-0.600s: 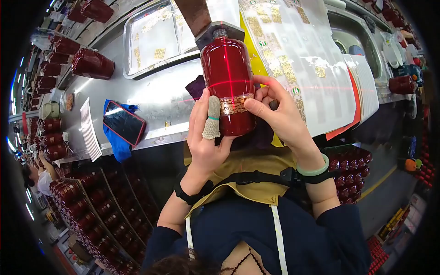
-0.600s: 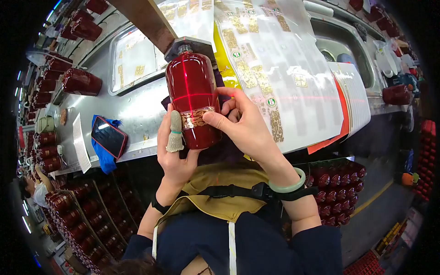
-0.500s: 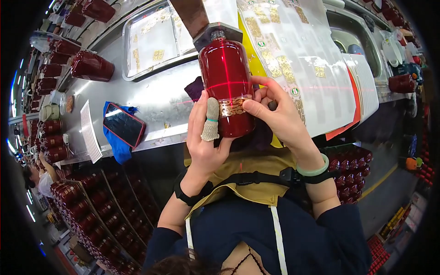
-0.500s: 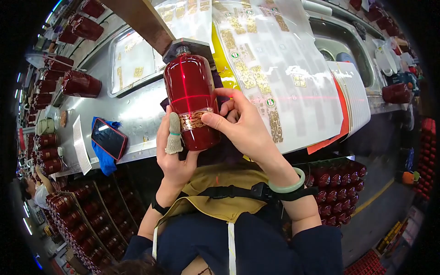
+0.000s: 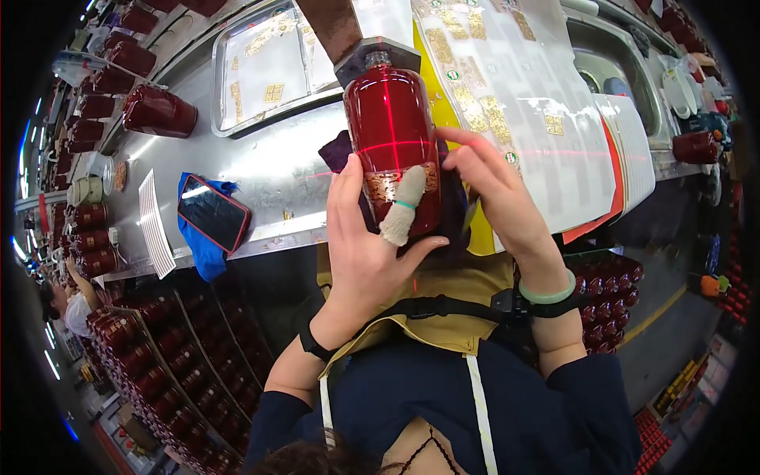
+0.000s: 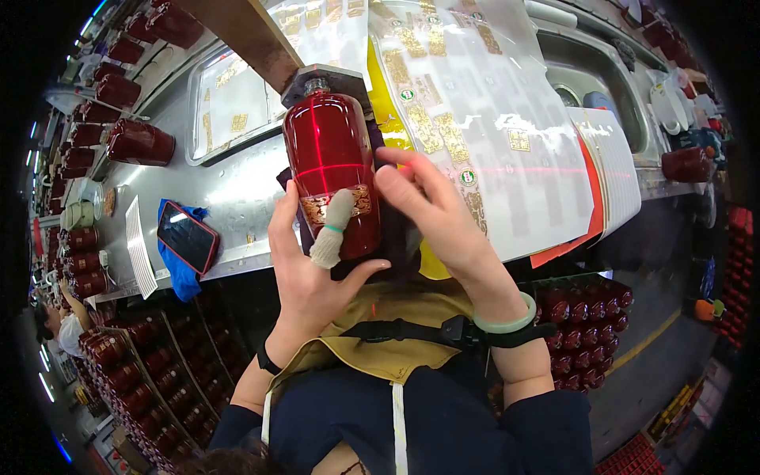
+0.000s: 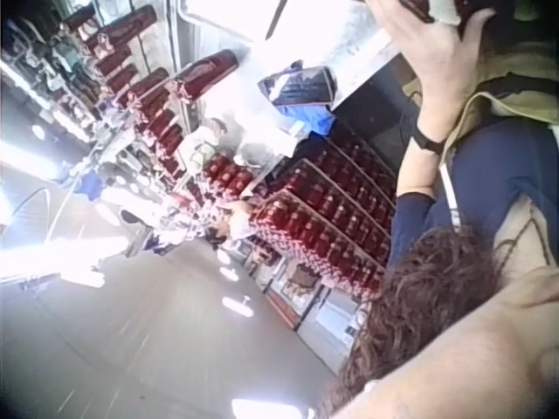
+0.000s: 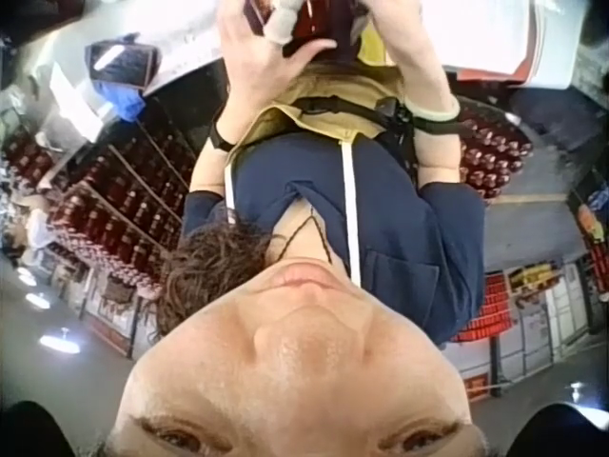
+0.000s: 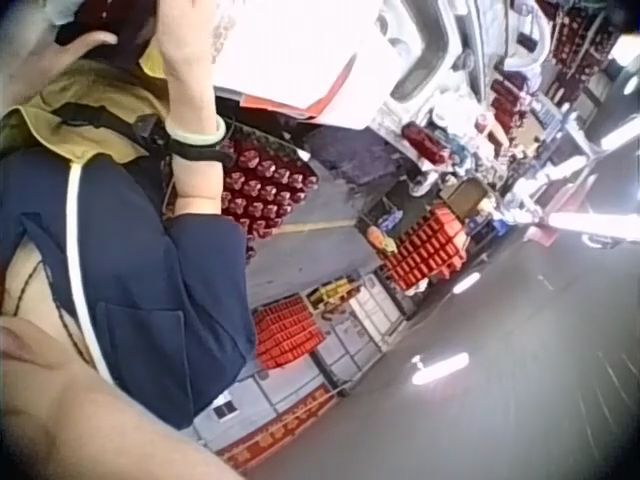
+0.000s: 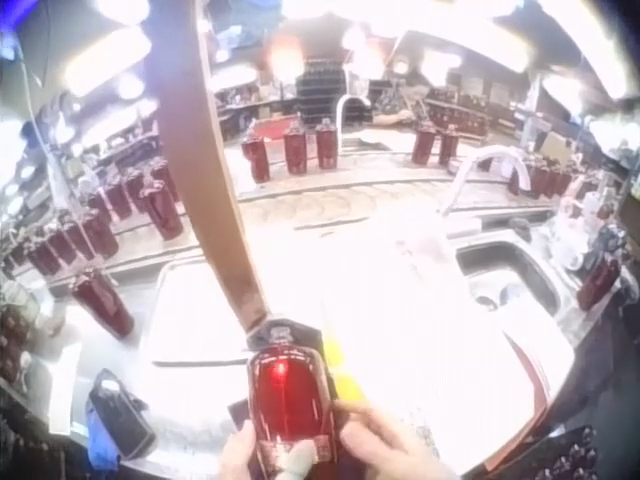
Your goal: Manually applying and smoothing gold labels onto red glass bottles at a production line station.
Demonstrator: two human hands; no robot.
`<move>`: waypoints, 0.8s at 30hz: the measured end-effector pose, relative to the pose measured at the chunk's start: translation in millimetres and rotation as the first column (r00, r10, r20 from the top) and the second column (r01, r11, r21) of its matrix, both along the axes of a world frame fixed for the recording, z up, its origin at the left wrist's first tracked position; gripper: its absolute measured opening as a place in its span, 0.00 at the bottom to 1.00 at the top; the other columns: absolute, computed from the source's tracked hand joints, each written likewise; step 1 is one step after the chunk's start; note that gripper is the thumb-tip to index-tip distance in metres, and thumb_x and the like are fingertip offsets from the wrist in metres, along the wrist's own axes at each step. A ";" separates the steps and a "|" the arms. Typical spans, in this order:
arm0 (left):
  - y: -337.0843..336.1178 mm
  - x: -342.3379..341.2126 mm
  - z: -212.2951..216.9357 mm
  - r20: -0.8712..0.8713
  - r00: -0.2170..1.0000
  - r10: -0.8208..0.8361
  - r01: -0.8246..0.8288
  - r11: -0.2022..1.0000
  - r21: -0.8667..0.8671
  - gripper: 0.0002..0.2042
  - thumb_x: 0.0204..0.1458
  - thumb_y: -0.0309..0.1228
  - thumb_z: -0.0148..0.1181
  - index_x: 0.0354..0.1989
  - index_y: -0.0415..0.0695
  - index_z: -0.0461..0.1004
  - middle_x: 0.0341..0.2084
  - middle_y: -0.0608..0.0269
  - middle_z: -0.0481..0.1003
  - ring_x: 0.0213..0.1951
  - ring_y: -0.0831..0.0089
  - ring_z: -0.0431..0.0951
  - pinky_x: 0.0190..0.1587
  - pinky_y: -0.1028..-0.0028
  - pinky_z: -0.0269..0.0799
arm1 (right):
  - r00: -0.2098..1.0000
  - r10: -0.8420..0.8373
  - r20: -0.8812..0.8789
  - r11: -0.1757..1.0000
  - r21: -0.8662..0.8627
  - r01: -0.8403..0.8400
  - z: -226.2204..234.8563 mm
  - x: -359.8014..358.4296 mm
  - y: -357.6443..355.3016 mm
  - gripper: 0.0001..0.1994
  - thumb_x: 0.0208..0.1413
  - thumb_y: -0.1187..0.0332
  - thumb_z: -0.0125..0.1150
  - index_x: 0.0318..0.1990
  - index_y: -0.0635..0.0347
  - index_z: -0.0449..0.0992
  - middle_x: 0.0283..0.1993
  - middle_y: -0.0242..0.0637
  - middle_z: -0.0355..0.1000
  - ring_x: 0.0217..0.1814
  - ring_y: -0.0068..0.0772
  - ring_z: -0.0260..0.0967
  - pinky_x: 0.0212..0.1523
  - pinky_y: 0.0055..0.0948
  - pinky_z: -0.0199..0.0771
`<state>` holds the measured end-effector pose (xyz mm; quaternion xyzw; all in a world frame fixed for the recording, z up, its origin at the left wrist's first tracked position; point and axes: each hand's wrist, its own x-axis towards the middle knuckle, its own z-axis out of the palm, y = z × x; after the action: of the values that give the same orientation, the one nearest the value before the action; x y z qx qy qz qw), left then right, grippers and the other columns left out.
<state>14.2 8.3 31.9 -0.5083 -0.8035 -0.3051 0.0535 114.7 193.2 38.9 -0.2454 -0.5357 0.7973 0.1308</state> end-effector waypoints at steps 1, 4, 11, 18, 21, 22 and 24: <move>2.4 2.1 3.1 -0.013 1.000 0.002 -0.002 1.000 0.008 0.43 0.36 0.45 0.84 0.66 0.50 0.74 0.71 0.36 0.54 0.68 0.37 0.62 0.66 0.47 0.63 | 0.997 -0.006 0.079 1.000 -0.005 0.006 -0.1 1.4 3.2 0.26 0.66 0.60 0.66 0.65 0.66 0.71 0.46 0.29 0.71 0.44 0.18 0.65 0.52 0.19 0.66; 11.7 8.7 8.5 -0.101 0.993 0.061 -0.069 0.995 -0.079 0.39 0.39 0.47 0.82 0.65 0.59 0.76 0.70 0.35 0.53 0.65 0.34 0.62 0.65 0.45 0.63 | 0.991 -0.117 0.058 0.985 0.134 0.108 1.3 8.6 18.6 0.22 0.72 0.64 0.55 0.66 0.68 0.69 0.54 0.34 0.73 0.56 0.21 0.67 0.64 0.23 0.62; 8.3 2.7 2.8 0.032 0.997 0.075 -0.077 0.995 0.068 0.41 0.36 0.33 0.83 0.66 0.54 0.75 0.67 0.39 0.60 0.65 0.41 0.66 0.65 0.52 0.65 | 0.967 -0.220 -0.126 0.905 0.345 0.250 20.9 3.1 10.9 0.15 0.67 0.76 0.60 0.60 0.66 0.76 0.49 0.31 0.76 0.49 0.18 0.71 0.54 0.21 0.73; 5.3 -16.6 -22.9 0.709 0.705 0.015 -0.208 0.960 0.186 0.50 0.40 0.25 0.80 0.74 0.34 0.59 0.65 0.43 0.70 0.66 0.51 0.71 0.70 0.58 0.63 | 0.918 -0.373 0.134 0.772 0.593 0.227 6.5 -10.7 -6.1 0.11 0.64 0.77 0.63 0.53 0.66 0.79 0.41 0.35 0.80 0.39 0.22 0.75 0.43 0.22 0.76; 5.7 -14.9 -21.2 0.534 0.845 0.030 -0.183 0.954 0.237 0.49 0.41 0.25 0.80 0.75 0.34 0.59 0.63 0.45 0.73 0.64 0.54 0.75 0.68 0.61 0.66 | 0.967 -0.231 -0.106 0.901 0.352 0.253 -5.0 -2.8 -1.8 0.09 0.65 0.77 0.61 0.51 0.67 0.79 0.42 0.34 0.80 0.43 0.19 0.74 0.45 0.23 0.76; 5.7 -15.2 -19.4 0.405 0.914 0.005 -0.136 0.946 0.294 0.50 0.40 0.24 0.80 0.75 0.35 0.59 0.64 0.45 0.72 0.63 0.54 0.74 0.66 0.62 0.68 | 0.966 -0.245 -0.087 0.906 0.333 0.260 -7.8 -1.5 0.3 0.09 0.65 0.77 0.61 0.51 0.67 0.79 0.42 0.34 0.80 0.43 0.19 0.74 0.45 0.23 0.76; 2.1 -14.6 -14.3 0.459 0.888 0.009 -0.153 0.949 0.277 0.51 0.39 0.25 0.82 0.75 0.36 0.59 0.63 0.46 0.72 0.63 0.52 0.74 0.69 0.61 0.65 | 0.975 -0.220 0.033 0.860 0.478 0.178 -11.3 -0.1 4.4 0.10 0.66 0.77 0.60 0.52 0.68 0.79 0.43 0.33 0.79 0.45 0.17 0.74 0.47 0.21 0.75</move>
<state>-0.4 10.4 17.5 -0.3745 -0.7577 -0.5327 -0.0441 114.6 197.6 27.6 -0.2942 -0.6904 0.6138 0.2450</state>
